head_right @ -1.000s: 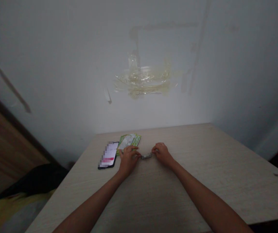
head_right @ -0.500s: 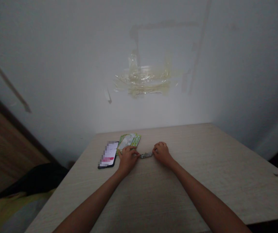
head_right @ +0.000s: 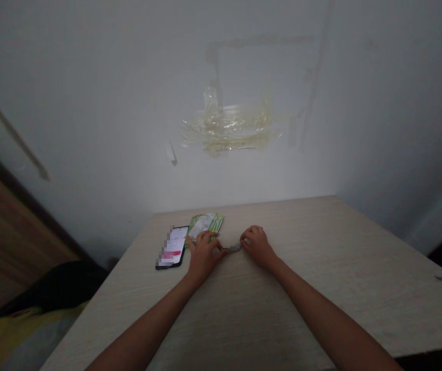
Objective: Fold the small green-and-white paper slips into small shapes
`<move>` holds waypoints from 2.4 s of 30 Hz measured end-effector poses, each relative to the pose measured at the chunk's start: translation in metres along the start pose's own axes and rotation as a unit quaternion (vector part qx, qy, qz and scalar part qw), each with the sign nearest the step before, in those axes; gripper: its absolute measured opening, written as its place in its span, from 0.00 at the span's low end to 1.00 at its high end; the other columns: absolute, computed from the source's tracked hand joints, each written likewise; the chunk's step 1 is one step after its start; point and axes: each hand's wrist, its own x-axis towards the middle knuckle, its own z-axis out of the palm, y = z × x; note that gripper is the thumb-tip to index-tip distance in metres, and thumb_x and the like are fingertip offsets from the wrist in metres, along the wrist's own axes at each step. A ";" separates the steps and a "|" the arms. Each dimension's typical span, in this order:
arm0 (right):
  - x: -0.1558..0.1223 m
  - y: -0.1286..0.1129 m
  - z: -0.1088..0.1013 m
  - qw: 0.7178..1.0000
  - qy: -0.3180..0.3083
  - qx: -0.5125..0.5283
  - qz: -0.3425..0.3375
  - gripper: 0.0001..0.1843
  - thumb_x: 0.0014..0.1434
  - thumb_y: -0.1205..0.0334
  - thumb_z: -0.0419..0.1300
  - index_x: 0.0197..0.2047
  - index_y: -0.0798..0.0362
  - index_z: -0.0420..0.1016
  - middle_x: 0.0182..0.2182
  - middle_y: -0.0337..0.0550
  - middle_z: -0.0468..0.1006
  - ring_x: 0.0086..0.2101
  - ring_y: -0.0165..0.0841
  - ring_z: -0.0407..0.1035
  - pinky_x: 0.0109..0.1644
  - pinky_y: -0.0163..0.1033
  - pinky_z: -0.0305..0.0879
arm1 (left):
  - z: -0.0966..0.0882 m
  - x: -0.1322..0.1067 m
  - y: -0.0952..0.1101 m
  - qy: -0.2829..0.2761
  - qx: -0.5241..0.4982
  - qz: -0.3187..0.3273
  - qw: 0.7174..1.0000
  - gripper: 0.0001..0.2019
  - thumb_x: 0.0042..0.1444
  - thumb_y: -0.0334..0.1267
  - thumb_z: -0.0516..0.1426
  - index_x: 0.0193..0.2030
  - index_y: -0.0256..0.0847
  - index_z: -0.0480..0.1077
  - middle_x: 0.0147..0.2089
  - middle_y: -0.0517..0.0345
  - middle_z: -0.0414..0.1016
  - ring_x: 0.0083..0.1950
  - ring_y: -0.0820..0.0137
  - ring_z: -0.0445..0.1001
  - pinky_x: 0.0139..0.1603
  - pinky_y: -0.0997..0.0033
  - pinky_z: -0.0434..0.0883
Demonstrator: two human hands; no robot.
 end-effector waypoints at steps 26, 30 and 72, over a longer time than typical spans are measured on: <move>-0.001 0.008 0.009 0.997 -0.033 -0.020 0.066 0.05 0.57 0.63 0.60 0.35 0.53 0.77 0.42 0.49 0.72 0.46 0.38 0.65 0.53 0.44 0.60 | 0.008 0.004 -0.002 -0.043 0.011 -0.075 0.996 0.12 0.51 0.50 0.63 0.34 0.45 0.74 0.57 0.54 0.68 0.64 0.54 0.57 0.63 0.27 0.32; 0.000 0.009 0.009 0.997 -0.044 -0.024 0.063 0.06 0.57 0.63 0.59 0.36 0.54 0.77 0.42 0.49 0.72 0.46 0.39 0.65 0.53 0.44 0.60 | 0.009 0.003 -0.002 -0.033 0.008 -0.067 0.997 0.11 0.52 0.49 0.62 0.38 0.47 0.74 0.57 0.54 0.67 0.64 0.54 0.57 0.62 0.26 0.33; -0.001 -0.008 0.000 0.999 -0.046 -0.010 0.012 0.09 0.56 0.57 0.64 0.40 0.38 0.82 0.43 0.46 0.73 0.47 0.40 0.65 0.51 0.46 0.63 | 0.011 0.004 -0.002 -0.090 -0.045 0.029 0.995 0.04 0.55 0.45 0.61 0.37 0.55 0.76 0.58 0.63 0.68 0.66 0.56 0.54 0.62 0.24 0.34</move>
